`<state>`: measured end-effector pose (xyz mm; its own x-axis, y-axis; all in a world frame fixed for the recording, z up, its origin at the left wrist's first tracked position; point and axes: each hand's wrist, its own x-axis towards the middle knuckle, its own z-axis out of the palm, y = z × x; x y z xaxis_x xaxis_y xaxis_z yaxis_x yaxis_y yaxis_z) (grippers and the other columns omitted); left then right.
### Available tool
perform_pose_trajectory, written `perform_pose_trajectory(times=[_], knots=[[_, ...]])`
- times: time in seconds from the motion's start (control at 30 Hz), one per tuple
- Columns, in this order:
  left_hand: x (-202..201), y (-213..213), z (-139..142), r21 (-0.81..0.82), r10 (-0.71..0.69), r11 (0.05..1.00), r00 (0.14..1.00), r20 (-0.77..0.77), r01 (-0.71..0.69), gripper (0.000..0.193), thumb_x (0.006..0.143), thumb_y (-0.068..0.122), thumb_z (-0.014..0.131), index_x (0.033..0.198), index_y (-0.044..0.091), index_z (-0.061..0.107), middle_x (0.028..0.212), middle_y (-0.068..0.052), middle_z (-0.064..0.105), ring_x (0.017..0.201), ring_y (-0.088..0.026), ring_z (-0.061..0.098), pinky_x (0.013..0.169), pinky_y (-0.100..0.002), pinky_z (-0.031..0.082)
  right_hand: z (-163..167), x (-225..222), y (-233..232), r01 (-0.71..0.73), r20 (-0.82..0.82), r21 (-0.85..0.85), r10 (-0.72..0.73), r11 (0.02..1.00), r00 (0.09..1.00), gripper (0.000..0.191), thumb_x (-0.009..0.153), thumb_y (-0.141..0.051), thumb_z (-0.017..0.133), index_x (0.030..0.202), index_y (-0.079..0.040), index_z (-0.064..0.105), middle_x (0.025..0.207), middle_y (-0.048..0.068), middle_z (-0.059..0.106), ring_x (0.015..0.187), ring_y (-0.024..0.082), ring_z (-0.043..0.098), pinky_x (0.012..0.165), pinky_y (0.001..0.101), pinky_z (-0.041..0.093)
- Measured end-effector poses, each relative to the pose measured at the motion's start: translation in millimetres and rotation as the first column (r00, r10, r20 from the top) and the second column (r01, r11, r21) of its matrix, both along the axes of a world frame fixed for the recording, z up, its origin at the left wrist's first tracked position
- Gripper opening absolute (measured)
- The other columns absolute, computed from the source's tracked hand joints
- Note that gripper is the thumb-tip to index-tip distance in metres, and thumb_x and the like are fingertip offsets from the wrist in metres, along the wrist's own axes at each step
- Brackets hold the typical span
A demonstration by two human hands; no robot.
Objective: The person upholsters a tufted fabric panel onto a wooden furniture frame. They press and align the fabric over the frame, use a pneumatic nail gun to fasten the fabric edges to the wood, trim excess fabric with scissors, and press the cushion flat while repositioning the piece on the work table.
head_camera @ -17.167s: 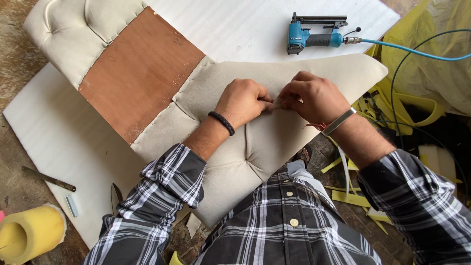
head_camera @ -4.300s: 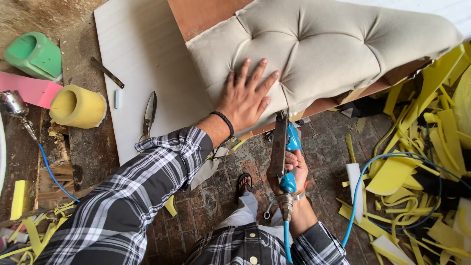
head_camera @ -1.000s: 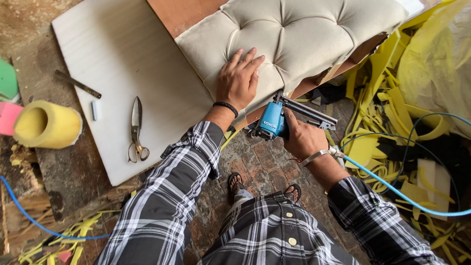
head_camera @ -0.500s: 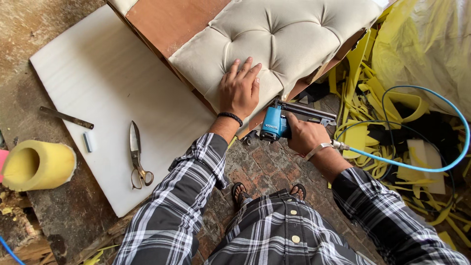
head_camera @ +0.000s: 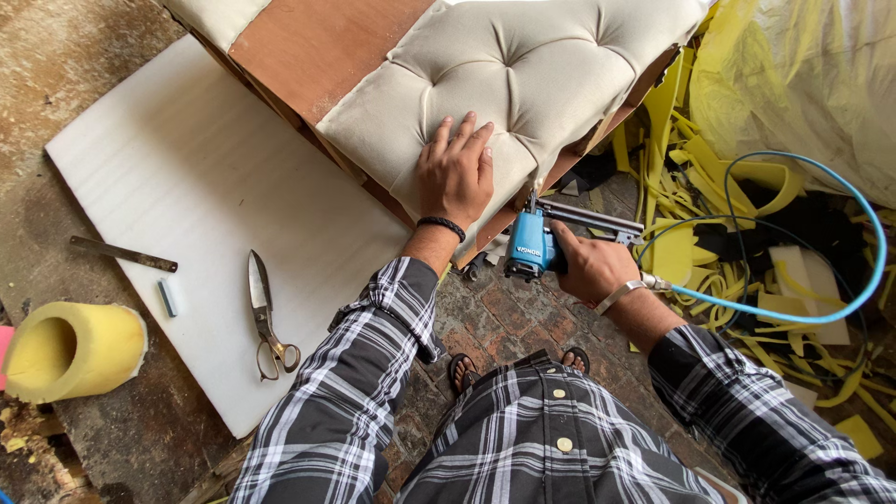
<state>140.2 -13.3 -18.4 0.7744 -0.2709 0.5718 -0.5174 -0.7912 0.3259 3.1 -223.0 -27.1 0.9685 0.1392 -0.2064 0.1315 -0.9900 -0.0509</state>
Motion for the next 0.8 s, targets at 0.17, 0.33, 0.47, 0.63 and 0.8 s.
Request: perform_pose_trajectory(times=[0.17,0.33,0.47,0.63,0.8], knots=[[-1.4,0.7,0.1,-0.002,0.002,1.000,1.000,-0.018,-0.002,0.037,0.097,0.025,0.056,0.131,0.018,0.070,0.144,-0.009,0.063,0.135,-0.039,0.053,0.110,-0.051,0.044,-13.1,17.5,-3.8,0.052,-0.047,0.012,-0.052,0.999,0.998,0.056,0.092,-0.026,0.065,0.143,-0.017,0.044,0.084,0.011,0.074,0.071,0.028,0.073,0.059,0.0424,0.058],[-2.2,1.5,0.4,0.005,-0.001,1.000,1.000,-0.028,0.002,0.036,0.098,0.025,0.056,0.131,0.018,0.070,0.145,-0.009,0.063,0.136,-0.039,0.053,0.110,-0.050,0.044,-18.2,18.3,-11.9,0.014,-0.027,0.002,-0.014,1.000,1.000,0.060,0.090,-0.024,0.067,0.145,-0.016,0.045,0.085,0.013,0.074,0.072,0.029,0.073,0.062,0.0430,0.059],[-1.7,1.1,0.8,-0.007,-0.003,1.000,1.000,-0.025,0.003,0.038,0.097,0.024,0.056,0.132,0.018,0.070,0.145,-0.009,0.062,0.135,-0.040,0.053,0.110,-0.051,0.043,-7.3,5.6,-28.9,-0.084,0.119,0.073,0.075,0.994,0.990,0.075,0.080,-0.024,0.073,0.149,-0.020,0.042,0.087,0.012,0.075,0.071,0.031,0.073,0.058,0.0445,0.059],[-2.7,1.9,1.2,-0.009,0.005,1.000,1.000,-0.025,-0.005,0.038,0.097,0.024,0.056,0.132,0.018,0.070,0.145,-0.009,0.062,0.136,-0.040,0.052,0.111,-0.051,0.043,4.8,9.1,-38.3,-0.106,0.113,0.026,0.103,0.994,0.988,0.076,0.081,-0.024,0.073,0.152,-0.022,0.043,0.090,0.010,0.075,0.071,0.030,0.074,0.060,0.0434,0.060],[-3.0,2.6,0.3,-0.006,0.008,1.000,0.999,-0.040,-0.008,0.037,0.097,0.024,0.057,0.132,0.018,0.069,0.145,-0.009,0.062,0.136,-0.040,0.052,0.110,-0.051,0.043,8.8,22.3,-44.0,-0.188,0.167,0.039,0.179,0.981,0.970,0.084,0.072,-0.024,0.078,0.149,-0.020,0.044,0.092,0.009,0.075,0.076,0.030,0.074,0.062,0.0435,0.060]])
